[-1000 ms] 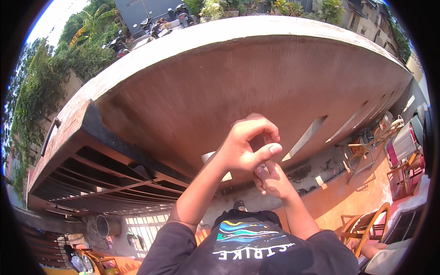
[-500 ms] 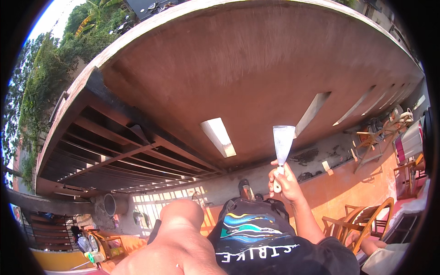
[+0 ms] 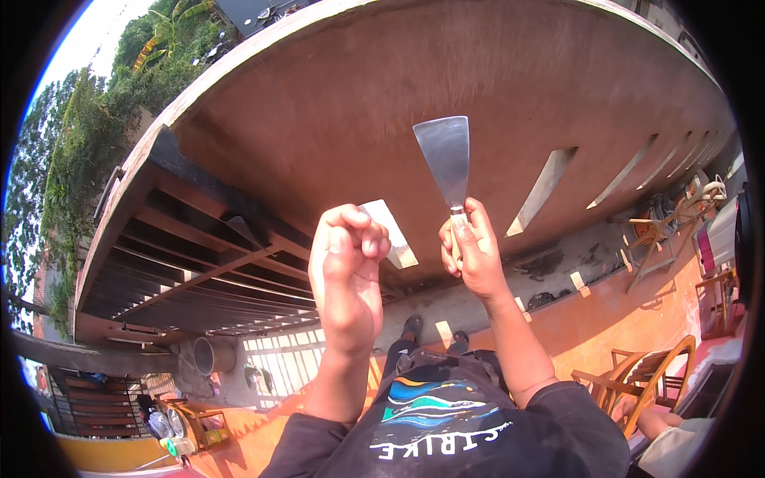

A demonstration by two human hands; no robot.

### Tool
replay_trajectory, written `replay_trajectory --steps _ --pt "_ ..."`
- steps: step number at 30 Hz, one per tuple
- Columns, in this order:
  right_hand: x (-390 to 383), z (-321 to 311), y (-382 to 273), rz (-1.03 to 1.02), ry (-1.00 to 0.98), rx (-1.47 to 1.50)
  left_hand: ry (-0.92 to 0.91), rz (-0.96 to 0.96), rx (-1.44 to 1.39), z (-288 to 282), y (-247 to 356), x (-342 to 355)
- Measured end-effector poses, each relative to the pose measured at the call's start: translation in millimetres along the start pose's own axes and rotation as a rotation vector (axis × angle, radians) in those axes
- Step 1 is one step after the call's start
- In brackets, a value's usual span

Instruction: The person uses a metal trowel to smooth a reddish-brown wall surface on an outdoor balcony. They repeatedly scrape and level the wall with both hands, moving along the surface to even out imperfections.

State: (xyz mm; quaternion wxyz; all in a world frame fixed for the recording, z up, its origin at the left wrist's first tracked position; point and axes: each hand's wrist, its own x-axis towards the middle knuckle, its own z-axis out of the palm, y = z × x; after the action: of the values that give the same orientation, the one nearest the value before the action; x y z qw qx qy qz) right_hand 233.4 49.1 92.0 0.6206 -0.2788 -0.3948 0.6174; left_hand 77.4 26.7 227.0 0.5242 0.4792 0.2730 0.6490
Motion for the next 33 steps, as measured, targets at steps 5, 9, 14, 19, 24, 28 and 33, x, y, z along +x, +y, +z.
replay_trajectory --steps 5,9,14,19,24,28,33 --pt "19 17 15 0.05 0.099 -0.056 -0.194 -0.571 0.253 -29 -106 68" --pt "22 31 20 0.05 0.177 -0.009 -0.268 -0.603 0.197 -32 -127 86" --pt "15 50 17 0.097 0.275 0.04 -0.229 -0.629 0.113 -30 -128 84" --pt "28 60 27 0.094 0.365 0.009 -0.3 -0.701 0.064 -35 -132 102" --pt "46 60 31 -0.172 0.284 -0.093 -0.434 -0.455 -0.079 -35 -126 119" --pt "39 61 27 0.027 0.374 -0.073 -0.454 -0.555 -0.043 -35 -125 112" --pt "28 58 21 -0.027 0.319 -0.109 -0.365 -0.57 -0.086 -33 -134 101"
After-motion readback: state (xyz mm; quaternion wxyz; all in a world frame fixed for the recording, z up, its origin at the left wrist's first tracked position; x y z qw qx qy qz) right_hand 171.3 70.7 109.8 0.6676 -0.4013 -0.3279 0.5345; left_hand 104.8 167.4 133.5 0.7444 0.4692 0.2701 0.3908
